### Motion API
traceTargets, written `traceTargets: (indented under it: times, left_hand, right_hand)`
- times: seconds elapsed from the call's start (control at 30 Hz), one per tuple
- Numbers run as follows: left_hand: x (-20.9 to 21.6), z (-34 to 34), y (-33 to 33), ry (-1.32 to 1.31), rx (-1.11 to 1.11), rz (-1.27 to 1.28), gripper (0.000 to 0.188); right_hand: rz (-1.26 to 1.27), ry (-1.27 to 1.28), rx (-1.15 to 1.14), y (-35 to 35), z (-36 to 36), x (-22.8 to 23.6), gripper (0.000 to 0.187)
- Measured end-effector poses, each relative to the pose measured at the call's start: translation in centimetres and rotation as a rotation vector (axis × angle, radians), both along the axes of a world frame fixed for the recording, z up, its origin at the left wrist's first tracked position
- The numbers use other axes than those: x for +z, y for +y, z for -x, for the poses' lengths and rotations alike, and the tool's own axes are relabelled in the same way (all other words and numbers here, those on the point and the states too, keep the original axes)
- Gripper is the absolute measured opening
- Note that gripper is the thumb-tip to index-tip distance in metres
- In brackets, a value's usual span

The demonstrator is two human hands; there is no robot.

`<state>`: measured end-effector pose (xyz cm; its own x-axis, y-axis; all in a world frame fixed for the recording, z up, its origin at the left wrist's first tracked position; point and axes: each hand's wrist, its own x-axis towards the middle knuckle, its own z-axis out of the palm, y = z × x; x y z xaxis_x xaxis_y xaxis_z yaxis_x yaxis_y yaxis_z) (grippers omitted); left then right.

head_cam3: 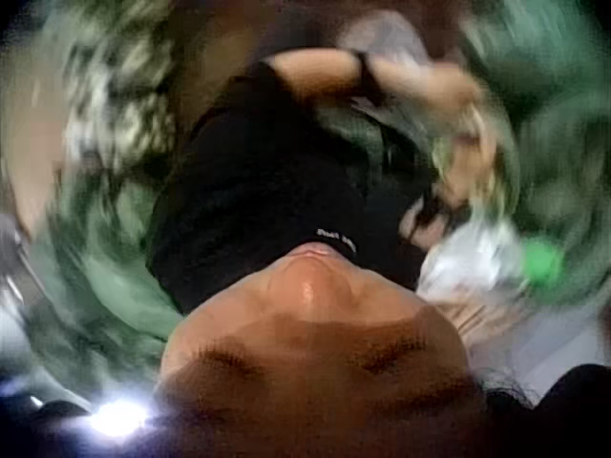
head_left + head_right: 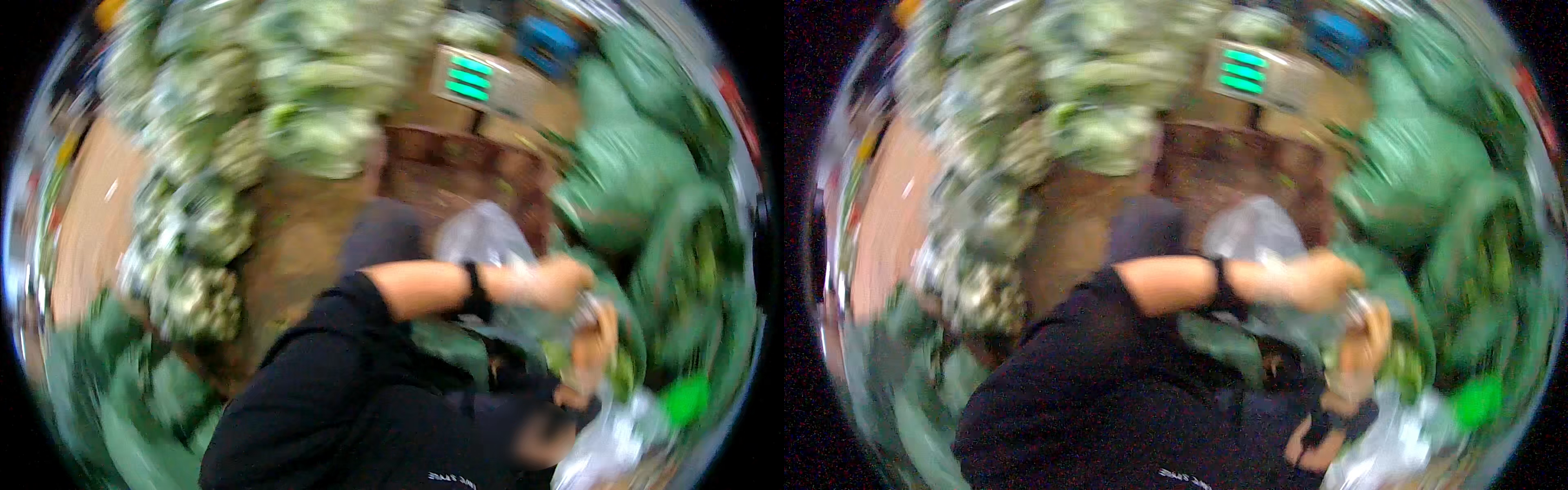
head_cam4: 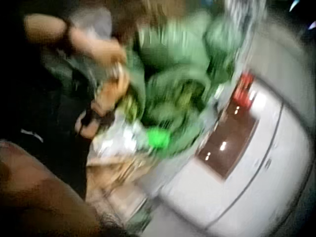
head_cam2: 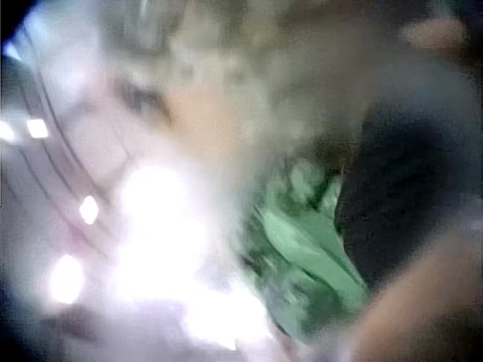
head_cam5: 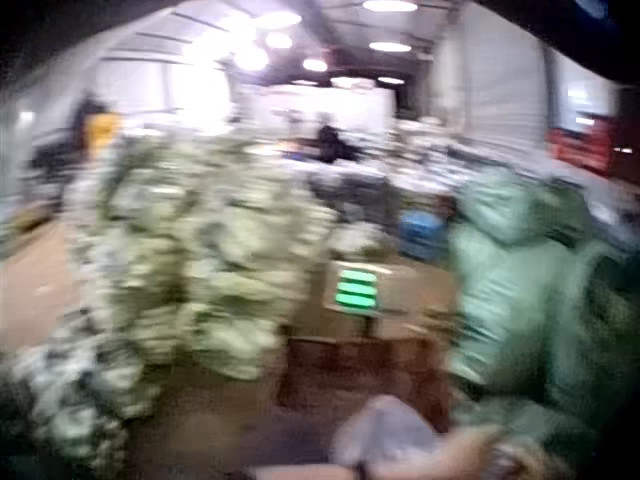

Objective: The person sorts bunches of bok choy from large sacks, places them into clear plastic bags, and ties the bags closed.

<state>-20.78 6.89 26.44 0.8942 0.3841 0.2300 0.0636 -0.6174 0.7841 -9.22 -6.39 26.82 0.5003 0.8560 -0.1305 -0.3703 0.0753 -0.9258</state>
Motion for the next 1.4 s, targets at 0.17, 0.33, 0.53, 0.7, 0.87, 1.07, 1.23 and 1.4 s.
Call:
traceTargets:
  times: [0.17, 0.33, 0.53, 0.7, 0.87, 1.07, 1.23, 1.4]
  left_hand:
    - [-0.5, 1.8, 1.5, -0.008, 0.083, 0.244, 0.042]
    - [0.9, 1.8, 1.6, 0.071, 0.000, 0.315, 0.050]
    - [1.1, 2.1, 0.9, -0.004, 0.057, 0.225, 0.048]
    - [1.0, 3.6, 0.6, -0.014, 0.261, 0.003, 0.030]
    - [1.2, 3.6, -0.2, 0.017, 0.102, 0.446, 0.020]
    - [0.3, 2.8, 0.1, 0.000, 0.033, 0.608, 0.016]
    - [2.2, 3.6, 0.6, 0.112, -0.102, 0.677, 0.018]
    - [2.1, 3.9, 0.6, 0.055, -0.026, 0.461, 0.015]
  right_hand:
    - [-0.033, 0.120, 0.192, 2.4, 0.5, -2.7, 0.034]
    - [0.155, -0.214, 0.113, 1.9, 0.5, -0.3, 0.020]
    - [-0.008, -0.310, -0.091, 2.1, 2.0, 0.0, 0.017]
    - [0.082, -0.288, -0.167, 0.9, 2.6, -1.1, 0.014]
    - [-0.038, -0.075, -0.001, 1.7, 3.5, -2.1, 0.011]
    - [-0.065, 0.057, -0.074, 2.4, 4.1, -2.8, 0.012]
    - [-0.066, 0.066, 0.028, 1.9, 2.8, -4.8, 0.014]
    - [-0.079, 0.193, 0.039, 2.2, 3.5, -4.4, 0.016]
